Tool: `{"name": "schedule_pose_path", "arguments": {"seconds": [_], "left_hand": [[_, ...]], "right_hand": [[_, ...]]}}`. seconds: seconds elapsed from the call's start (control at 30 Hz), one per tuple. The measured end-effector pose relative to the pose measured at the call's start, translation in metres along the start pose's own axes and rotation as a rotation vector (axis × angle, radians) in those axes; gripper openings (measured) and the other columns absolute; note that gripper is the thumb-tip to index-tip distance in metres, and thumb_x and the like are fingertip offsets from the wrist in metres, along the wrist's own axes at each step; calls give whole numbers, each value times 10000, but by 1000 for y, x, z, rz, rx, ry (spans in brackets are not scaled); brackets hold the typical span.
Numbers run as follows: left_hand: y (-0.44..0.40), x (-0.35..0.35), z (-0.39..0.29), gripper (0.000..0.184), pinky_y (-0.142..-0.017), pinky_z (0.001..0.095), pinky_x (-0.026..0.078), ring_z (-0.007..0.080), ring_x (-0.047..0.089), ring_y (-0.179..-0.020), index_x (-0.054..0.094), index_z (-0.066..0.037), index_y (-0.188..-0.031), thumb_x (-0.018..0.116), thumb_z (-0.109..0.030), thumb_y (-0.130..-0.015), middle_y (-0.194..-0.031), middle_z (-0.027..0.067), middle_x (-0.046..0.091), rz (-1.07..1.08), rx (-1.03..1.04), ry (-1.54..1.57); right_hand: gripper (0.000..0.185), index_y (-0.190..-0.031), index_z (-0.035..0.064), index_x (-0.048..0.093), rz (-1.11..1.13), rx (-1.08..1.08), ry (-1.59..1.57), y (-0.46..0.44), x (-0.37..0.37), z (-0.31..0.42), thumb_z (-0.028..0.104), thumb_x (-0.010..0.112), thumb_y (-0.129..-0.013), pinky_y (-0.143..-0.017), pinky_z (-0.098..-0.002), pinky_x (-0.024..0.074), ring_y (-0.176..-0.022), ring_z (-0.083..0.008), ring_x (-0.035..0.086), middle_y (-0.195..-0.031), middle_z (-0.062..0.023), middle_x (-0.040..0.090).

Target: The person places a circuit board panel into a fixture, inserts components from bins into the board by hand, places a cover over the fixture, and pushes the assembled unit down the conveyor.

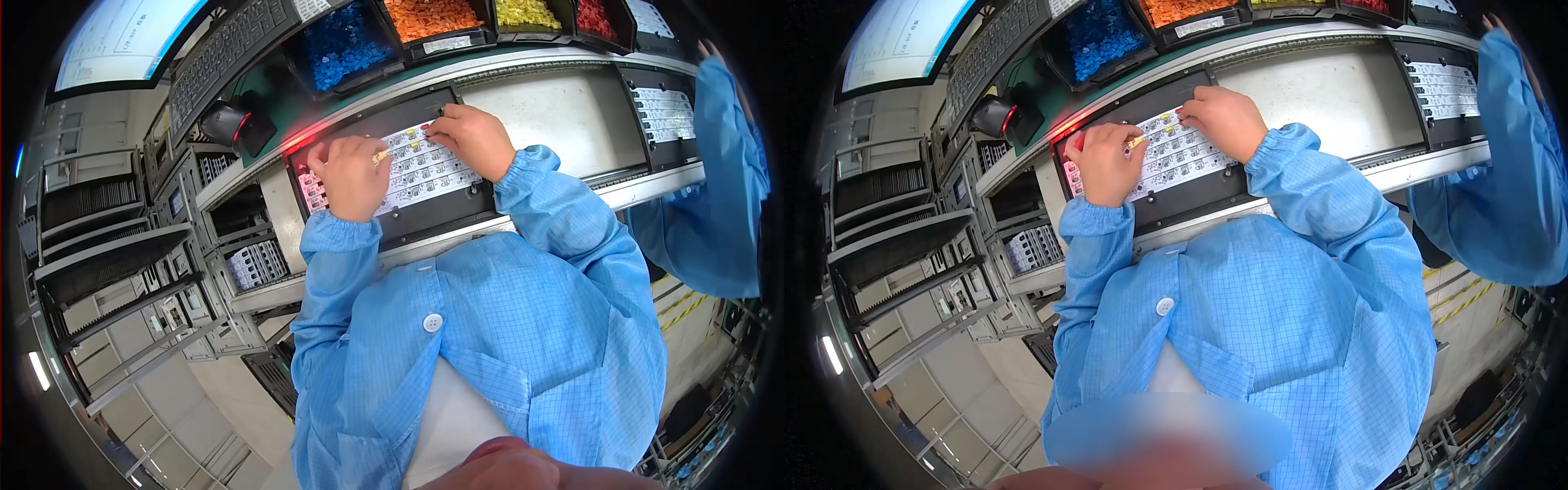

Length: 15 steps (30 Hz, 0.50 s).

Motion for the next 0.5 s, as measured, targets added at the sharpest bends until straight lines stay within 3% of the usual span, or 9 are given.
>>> {"name": "schedule_pose_path", "arguments": {"seconds": [0.2,0.5], "left_hand": [[1,10,-3,191,-1081,530,295,244,620,-1090,727,-164,-944,810,-174,-772,-1003,20,703,-20,-25,-16],[7,17,-5,182,-1074,511,291,246,614,-1091,716,-169,-943,796,-185,-780,-1020,14,703,-61,-74,-29]], "right_hand": [[232,-1032,143,791,33,-167,201,7,-8,6,123,675,-832,-708,-381,580,-879,-247,687,-920,-41,657],[332,-1153,172,795,116,-134,273,16,-12,5,133,681,-844,-697,-353,586,-846,-227,692,-901,-36,663]]}}
Point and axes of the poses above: each hand's wrist, its own y-axis away from the middle knuckle, its own x-axis out of the palm, z = x × y, the point moved 2 cm from there along -y, towards the middle knuckle
